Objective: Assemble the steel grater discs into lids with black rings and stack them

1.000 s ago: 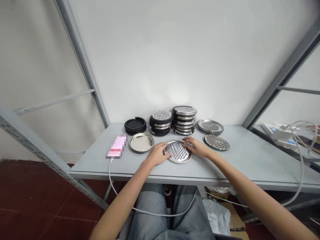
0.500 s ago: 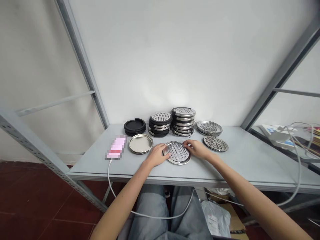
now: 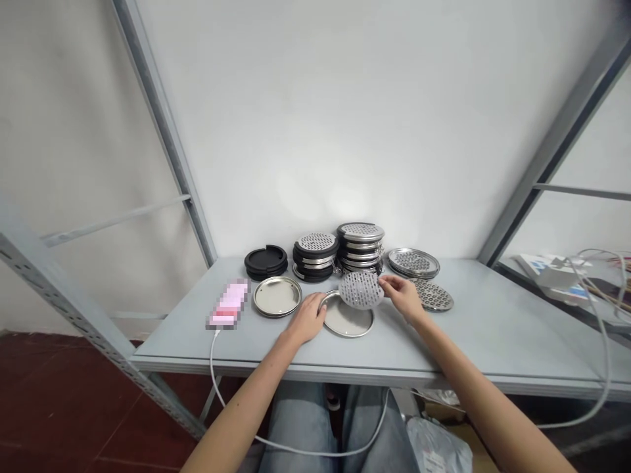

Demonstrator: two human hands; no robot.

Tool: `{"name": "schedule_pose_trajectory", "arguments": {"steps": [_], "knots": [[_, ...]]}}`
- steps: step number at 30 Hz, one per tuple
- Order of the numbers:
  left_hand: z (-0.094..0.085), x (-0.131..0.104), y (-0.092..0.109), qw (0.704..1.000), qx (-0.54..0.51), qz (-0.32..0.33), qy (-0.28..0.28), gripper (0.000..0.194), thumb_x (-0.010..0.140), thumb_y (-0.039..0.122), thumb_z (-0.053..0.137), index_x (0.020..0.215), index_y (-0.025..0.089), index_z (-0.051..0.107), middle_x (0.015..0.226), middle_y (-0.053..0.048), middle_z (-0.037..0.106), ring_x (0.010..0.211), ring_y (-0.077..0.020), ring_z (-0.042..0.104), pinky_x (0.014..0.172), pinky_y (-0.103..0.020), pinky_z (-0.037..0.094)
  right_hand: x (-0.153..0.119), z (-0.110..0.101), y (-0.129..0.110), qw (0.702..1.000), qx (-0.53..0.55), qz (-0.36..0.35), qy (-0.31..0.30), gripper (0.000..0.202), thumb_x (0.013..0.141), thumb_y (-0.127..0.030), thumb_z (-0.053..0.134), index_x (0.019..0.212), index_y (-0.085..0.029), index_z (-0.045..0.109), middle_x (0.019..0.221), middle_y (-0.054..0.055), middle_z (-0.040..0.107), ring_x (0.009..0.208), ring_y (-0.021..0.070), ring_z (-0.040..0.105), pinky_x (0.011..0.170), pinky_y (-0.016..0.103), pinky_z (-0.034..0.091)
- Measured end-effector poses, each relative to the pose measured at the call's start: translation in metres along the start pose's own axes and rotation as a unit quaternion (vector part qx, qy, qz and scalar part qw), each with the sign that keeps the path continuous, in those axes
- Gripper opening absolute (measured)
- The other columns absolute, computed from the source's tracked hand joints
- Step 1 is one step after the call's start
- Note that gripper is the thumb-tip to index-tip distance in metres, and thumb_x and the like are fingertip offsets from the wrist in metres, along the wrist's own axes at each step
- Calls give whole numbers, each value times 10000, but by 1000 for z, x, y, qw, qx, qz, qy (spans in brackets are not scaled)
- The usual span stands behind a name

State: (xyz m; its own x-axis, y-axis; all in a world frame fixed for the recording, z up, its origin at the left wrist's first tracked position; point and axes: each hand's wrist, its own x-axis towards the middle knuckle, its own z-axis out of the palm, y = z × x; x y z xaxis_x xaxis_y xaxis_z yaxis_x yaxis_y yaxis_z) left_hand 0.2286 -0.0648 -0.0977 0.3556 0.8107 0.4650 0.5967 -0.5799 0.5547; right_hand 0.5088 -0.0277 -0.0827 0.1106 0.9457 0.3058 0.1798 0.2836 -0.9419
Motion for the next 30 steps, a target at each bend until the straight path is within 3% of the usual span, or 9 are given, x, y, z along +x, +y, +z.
{"name": "schedule_pose_trajectory", "arguments": {"steps": [3, 6, 11, 15, 20, 24, 27, 30], "knots": [[0, 0, -1, 1000, -10, -9, 7, 339, 917, 230, 441, 1246, 190, 516, 1230, -97, 592, 1164, -235, 535, 1029, -414, 422, -2, 11, 1, 987, 147, 64, 30, 614, 586, -494, 810, 1063, -178, 589, 687, 20, 690, 642, 187, 652, 654, 332, 561], [1, 0, -1, 1000, -13, -19, 14, 384, 919, 278, 461, 1291, 184, 473, 1296, -113, 549, 1225, -244, 499, 1059, -429, 395, -7, 15, -1, 975, 197, 97, 19, 676, 583, -434, 829, 1146, -184, 552, 713, 14, 700, 659, 172, 663, 655, 304, 563], [-1, -1, 1, 1000, -14, -22, 15, 493, 898, 351, 523, 1346, 178, 413, 1356, -129, 493, 1272, -252, 458, 1092, -426, 359, -13, 14, -3, 968, 221, 115, -8, 609, 598, -385, 825, 1124, -186, 591, 750, 8, 695, 618, 128, 634, 608, 256, 548], [-2, -1, 2, 1000, -9, -26, 1, 460, 889, 349, 537, 1308, 180, 452, 1327, -122, 514, 1254, -250, 470, 1087, -420, 363, -10, 7, 0, 968, 229, 95, 39, 501, 602, -380, 809, 1032, -172, 657, 705, -3, 666, 567, 104, 595, 590, 249, 532], [-1, -2, 1, 1000, -2, -29, -3, 371, 894, 327, 524, 1235, 182, 523, 1302, -112, 530, 1255, -237, 464, 1094, -407, 354, -8, -29, 6, 965, 144, 3, 218, 454, 640, -387, 745, 1034, -168, 688, 725, 11, 664, 566, 116, 582, 564, 263, 512], [-1, -2, -1, 999, 1, -51, -19, 332, 900, 343, 513, 1195, 203, 570, 1354, -109, 492, 1301, -247, 429, 1102, -412, 341, -6, -76, 19, 924, -13, -31, 382, 408, 709, -367, 647, 1009, -102, 725, 785, 80, 698, 571, 135, 579, 567, 271, 502], [0, -2, 0, 998, 7, -55, -21, 327, 894, 338, 519, 1184, 201, 585, 1361, -110, 484, 1297, -244, 436, 1097, -401, 349, -3, -104, 32, 899, -59, -37, 432, 382, 696, -301, 627, 975, -68, 743, 841, 121, 722, 661, 172, 632, 693, 299, 527], [0, -2, 1, 998, 12, -58, -22, 328, 891, 332, 520, 1181, 194, 587, 1361, -111, 484, 1288, -239, 446, 1094, -391, 356, 0, -116, 44, 895, -47, -21, 443, 382, 676, -275, 634, 961, -47, 745, 892, 150, 729, 763, 203, 663, 793, 309, 521]]}}
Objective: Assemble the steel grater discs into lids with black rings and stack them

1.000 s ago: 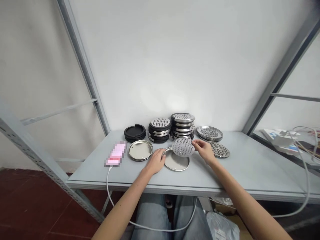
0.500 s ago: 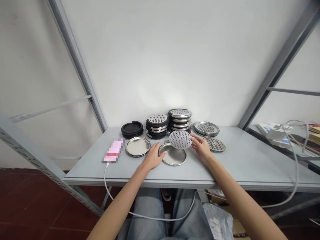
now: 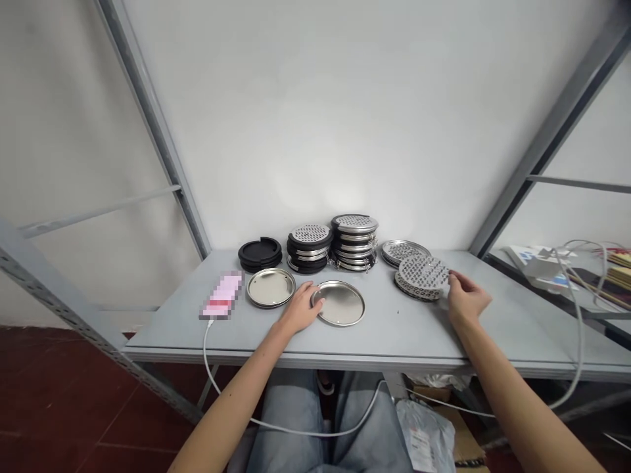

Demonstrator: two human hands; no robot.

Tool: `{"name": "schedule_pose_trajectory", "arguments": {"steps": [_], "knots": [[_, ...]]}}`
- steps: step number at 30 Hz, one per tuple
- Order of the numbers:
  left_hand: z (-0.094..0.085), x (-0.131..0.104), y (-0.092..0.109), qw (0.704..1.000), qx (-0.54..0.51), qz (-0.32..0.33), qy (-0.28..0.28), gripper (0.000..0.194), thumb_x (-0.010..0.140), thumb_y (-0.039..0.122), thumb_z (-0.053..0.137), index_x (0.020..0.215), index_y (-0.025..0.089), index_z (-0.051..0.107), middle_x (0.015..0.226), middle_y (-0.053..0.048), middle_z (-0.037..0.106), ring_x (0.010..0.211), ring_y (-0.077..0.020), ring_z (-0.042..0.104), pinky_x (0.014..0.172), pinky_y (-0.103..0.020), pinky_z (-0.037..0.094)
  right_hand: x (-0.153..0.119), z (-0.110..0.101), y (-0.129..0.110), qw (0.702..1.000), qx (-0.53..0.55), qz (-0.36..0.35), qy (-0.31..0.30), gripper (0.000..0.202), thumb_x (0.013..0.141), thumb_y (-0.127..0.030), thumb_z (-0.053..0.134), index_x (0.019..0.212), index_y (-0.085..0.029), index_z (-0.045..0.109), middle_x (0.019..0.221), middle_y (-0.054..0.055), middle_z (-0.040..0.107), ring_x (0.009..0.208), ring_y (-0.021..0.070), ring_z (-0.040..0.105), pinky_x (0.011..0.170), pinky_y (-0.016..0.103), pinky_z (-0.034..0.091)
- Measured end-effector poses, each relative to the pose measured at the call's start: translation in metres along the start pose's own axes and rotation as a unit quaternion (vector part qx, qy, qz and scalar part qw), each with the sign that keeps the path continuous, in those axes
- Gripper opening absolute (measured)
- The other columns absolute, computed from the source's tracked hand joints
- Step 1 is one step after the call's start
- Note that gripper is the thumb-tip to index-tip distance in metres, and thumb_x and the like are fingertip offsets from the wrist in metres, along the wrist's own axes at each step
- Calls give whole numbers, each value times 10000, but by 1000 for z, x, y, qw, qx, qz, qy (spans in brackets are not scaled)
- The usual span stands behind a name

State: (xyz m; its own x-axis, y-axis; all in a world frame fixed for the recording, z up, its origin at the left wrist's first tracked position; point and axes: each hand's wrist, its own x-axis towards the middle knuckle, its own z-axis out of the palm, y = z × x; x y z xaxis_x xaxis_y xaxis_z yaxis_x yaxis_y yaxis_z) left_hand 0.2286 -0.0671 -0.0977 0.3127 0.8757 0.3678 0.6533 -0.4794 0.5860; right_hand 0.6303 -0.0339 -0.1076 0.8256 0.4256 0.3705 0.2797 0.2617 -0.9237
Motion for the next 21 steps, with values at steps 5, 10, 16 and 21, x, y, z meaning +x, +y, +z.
{"name": "schedule_pose_trajectory", "arguments": {"steps": [5, 10, 16, 21], "knots": [[0, 1, 2, 1000, 7, -3, -3, 322, 882, 317, 530, 1171, 190, 595, 1358, -115, 491, 1278, -248, 456, 1091, -406, 360, 2, 1, 11, 998, -33, 45, -31, 398, 660, -284, 639, 966, -55, 748, 877, 147, 732, 752, 202, 663, 762, 292, 517], [-1, 1, 2, 1000, 9, -2, -1, 313, 887, 318, 521, 1159, 186, 602, 1337, -117, 506, 1264, -251, 468, 1082, -417, 370, 2, -7, 12, 990, -122, 64, -40, 389, 680, -292, 619, 974, -76, 754, 857, 150, 730, 780, 226, 649, 801, 322, 483], [0, 1, -1, 1000, -5, 3, 6, 286, 882, 308, 527, 1124, 186, 618, 1310, -114, 526, 1246, -248, 484, 1076, -420, 378, -1, -10, 6, 969, -229, 26, -86, 328, 687, -257, 573, 923, -124, 759, 792, 130, 711, 784, 260, 630, 861, 407, 450], [2, 1, -3, 1000, -7, 1, 13, 287, 883, 314, 532, 1126, 187, 617, 1305, -109, 532, 1244, -247, 486, 1082, -414, 373, -3, -10, 2, 958, -263, 27, -108, 352, 675, -246, 524, 909, -105, 746, 748, 126, 686, 742, 257, 613, 809, 407, 459]]}}
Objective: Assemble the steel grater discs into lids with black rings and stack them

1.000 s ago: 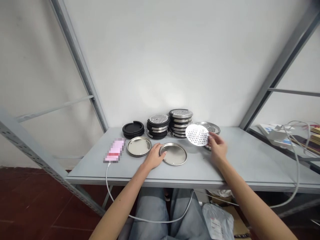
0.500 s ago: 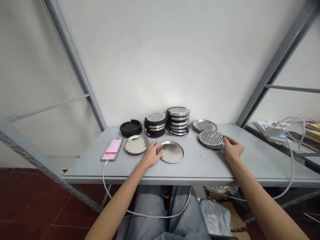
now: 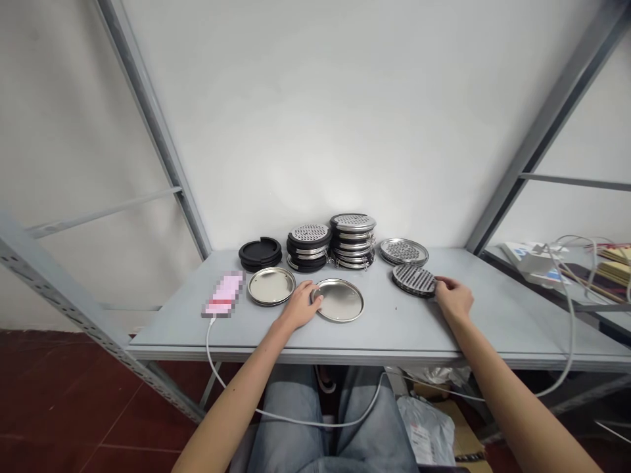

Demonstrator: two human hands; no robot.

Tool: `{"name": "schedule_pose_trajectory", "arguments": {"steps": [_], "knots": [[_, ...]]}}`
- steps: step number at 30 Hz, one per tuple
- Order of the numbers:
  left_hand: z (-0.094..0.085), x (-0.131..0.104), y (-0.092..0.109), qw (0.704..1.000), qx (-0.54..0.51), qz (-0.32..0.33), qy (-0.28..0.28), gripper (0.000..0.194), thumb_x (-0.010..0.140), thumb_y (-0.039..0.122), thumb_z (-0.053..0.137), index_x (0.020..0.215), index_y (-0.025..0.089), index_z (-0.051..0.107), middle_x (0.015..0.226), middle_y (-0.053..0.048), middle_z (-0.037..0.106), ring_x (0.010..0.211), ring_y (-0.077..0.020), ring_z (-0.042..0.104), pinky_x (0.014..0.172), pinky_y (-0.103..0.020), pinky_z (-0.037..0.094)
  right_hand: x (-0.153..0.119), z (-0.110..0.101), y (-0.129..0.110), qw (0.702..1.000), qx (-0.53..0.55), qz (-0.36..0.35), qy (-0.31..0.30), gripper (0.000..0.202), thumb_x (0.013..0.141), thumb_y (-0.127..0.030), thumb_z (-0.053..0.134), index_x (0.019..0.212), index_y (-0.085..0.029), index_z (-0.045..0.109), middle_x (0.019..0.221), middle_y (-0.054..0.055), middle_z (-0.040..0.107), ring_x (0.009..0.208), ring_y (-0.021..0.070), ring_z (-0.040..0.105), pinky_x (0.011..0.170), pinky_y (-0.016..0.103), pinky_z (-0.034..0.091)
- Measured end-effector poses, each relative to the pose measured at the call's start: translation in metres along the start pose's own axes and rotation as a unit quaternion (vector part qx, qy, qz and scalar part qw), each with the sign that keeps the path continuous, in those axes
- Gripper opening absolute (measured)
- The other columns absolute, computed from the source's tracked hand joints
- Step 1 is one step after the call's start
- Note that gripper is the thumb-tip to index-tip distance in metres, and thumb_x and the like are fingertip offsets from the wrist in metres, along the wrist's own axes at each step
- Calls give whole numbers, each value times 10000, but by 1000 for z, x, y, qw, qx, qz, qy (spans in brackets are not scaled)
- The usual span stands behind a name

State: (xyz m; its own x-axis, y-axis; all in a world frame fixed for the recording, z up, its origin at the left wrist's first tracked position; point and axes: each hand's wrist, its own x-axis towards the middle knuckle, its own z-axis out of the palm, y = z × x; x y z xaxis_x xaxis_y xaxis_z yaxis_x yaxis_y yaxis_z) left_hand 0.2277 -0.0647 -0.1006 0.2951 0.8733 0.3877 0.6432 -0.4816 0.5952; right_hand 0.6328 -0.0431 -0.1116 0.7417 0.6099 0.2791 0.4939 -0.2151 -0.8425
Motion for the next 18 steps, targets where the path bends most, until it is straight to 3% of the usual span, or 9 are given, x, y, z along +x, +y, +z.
{"name": "schedule_pose_trajectory", "arguments": {"steps": [7, 9, 12, 14, 18], "knots": [[-1, 0, 2, 1000, 4, 3, -1, 299, 889, 326, 520, 1125, 170, 618, 1282, -117, 543, 1222, -243, 501, 1072, -405, 380, -2, -2, -2, 1000, -14, -1, 1, 390, 697, -250, 491, 965, -105, 734, 813, 135, 672, 808, 269, 600, 842, 422, 447], [-2, -1, 4, 1000, 2, 10, -4, 321, 878, 346, 544, 1138, 171, 612, 1283, -120, 546, 1220, -248, 502, 1072, -410, 379, -8, -4, -7, 997, -11, -55, 49, 401, 714, -245, 478, 998, -91, 715, 917, 163, 665, 900, 282, 590, 882, 423, 435], [-5, -3, 6, 999, 3, 34, -21, 486, 809, 440, 641, 1219, 189, 569, 1322, -119, 526, 1251, -266, 474, 1084, -422, 359, -28, -4, -22, 972, 15, -209, 104, 379, 766, -244, 445, 1031, -113, 682, 1086, 175, 633, 1068, 287, 545, 962, 419, 401], [-7, -4, 7, 998, 11, 47, -44, 683, 719, 533, 711, 1285, 200, 521, 1375, -126, 485, 1295, -294, 426, 1099, -445, 333, -48, 1, -36, 954, 39, -293, 45, 342, 789, -264, 448, 1024, -151, 669, 1074, 140, 647, 1054, 279, 565, 959, 427, 414], [-8, -4, 7, 995, 24, 59, -73, 882, 613, 621, 755, 1339, 208, 470, 1424, -141, 436, 1337, -328, 369, 1111, -477, 302, -86, 25, -67, 886, 64, -389, -243, 278, 829, -297, 497, 1030, -230, 677, 1027, 83, 692, 966, 249, 620, 909, 386, 460]]}}
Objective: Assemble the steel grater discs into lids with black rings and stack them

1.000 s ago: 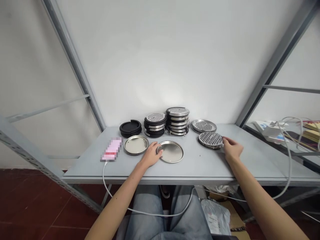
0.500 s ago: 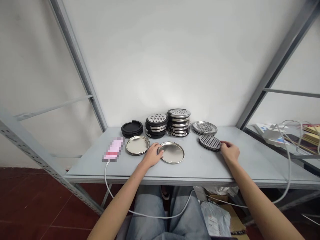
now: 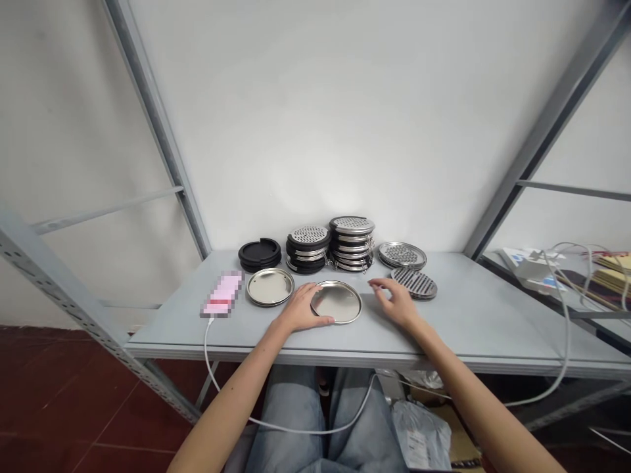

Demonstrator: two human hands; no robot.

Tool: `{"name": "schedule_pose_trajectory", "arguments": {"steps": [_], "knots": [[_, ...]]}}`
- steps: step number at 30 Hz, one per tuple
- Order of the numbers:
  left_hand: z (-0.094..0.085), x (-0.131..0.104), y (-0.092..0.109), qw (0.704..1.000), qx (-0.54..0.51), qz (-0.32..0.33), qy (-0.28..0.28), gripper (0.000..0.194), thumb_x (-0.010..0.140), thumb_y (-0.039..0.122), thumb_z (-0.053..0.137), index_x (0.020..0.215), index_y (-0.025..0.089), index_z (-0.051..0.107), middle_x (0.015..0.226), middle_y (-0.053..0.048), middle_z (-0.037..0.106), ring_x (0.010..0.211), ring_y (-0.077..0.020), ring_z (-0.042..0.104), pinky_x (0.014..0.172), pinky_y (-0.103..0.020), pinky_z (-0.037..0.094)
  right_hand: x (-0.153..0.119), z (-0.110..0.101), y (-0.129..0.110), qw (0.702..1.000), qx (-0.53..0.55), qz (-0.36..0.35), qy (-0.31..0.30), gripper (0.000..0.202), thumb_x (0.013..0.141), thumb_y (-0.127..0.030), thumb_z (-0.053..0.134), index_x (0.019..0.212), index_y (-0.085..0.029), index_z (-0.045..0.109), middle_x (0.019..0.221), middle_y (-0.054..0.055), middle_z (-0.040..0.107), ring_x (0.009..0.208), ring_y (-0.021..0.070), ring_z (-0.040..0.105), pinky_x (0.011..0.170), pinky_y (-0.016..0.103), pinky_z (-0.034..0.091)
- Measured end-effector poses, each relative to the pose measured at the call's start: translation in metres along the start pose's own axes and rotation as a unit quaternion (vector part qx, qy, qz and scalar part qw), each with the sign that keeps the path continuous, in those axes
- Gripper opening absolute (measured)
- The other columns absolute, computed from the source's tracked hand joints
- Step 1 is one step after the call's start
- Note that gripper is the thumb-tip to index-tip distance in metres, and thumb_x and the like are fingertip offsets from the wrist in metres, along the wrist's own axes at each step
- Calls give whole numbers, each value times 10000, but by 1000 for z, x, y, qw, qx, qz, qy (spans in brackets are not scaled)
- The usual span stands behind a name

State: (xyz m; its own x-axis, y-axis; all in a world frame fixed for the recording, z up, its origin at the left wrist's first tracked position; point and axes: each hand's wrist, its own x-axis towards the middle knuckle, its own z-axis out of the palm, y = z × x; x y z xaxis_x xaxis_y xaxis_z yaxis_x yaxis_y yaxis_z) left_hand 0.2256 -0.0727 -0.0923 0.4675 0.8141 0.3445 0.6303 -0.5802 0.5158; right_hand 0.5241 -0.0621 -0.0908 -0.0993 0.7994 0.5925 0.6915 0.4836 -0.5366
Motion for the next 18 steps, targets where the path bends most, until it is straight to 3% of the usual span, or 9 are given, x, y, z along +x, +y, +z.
{"name": "schedule_pose_trajectory", "arguments": {"steps": [3, 8, 14, 18], "knots": [[1, 0, 1, 1000, -10, -8, 20, 793, 669, 567, 742, 1328, 213, 478, 1424, -132, 438, 1342, -312, 371, 1117, -465, 302, 12, 26, -14, 996, 24, -3, -85, 302, 821, -325, 547, 1075, -224, 675, 1107, 91, 682, 1065, 278, 589, 971, 421, 422], [2, 0, 1, 998, -18, -24, 59, 574, 806, 413, 642, 1311, 189, 484, 1398, -135, 462, 1320, -276, 408, 1112, -444, 321, 19, 43, -12, 992, 54, 39, -107, 278, 833, -315, 540, 1036, -200, 691, 1049, 95, 710, 962, 276, 633, 900, 417, 457], [0, 1, 8, 999, 8, -14, 36, 785, 739, 533, 680, 1385, 183, 404, 1469, -166, 369, 1372, -324, 322, 1121, -484, 287, 13, 39, -11, 988, 117, 84, -63, 213, 798, -305, 579, 935, -213, 713, 957, 67, 733, 875, 246, 664, 827, 381, 492], [4, 15, 23, 998, 48, -51, -2, 977, 611, 663, 718, 1410, 225, 365, 1519, -159, 289, 1416, -392, 196, 1135, -544, 200, 12, 38, -13, 980, 157, 82, -87, 247, 773, -295, 606, 984, -205, 699, 857, 53, 745, 820, 230, 677, 800, 369, 497]]}}
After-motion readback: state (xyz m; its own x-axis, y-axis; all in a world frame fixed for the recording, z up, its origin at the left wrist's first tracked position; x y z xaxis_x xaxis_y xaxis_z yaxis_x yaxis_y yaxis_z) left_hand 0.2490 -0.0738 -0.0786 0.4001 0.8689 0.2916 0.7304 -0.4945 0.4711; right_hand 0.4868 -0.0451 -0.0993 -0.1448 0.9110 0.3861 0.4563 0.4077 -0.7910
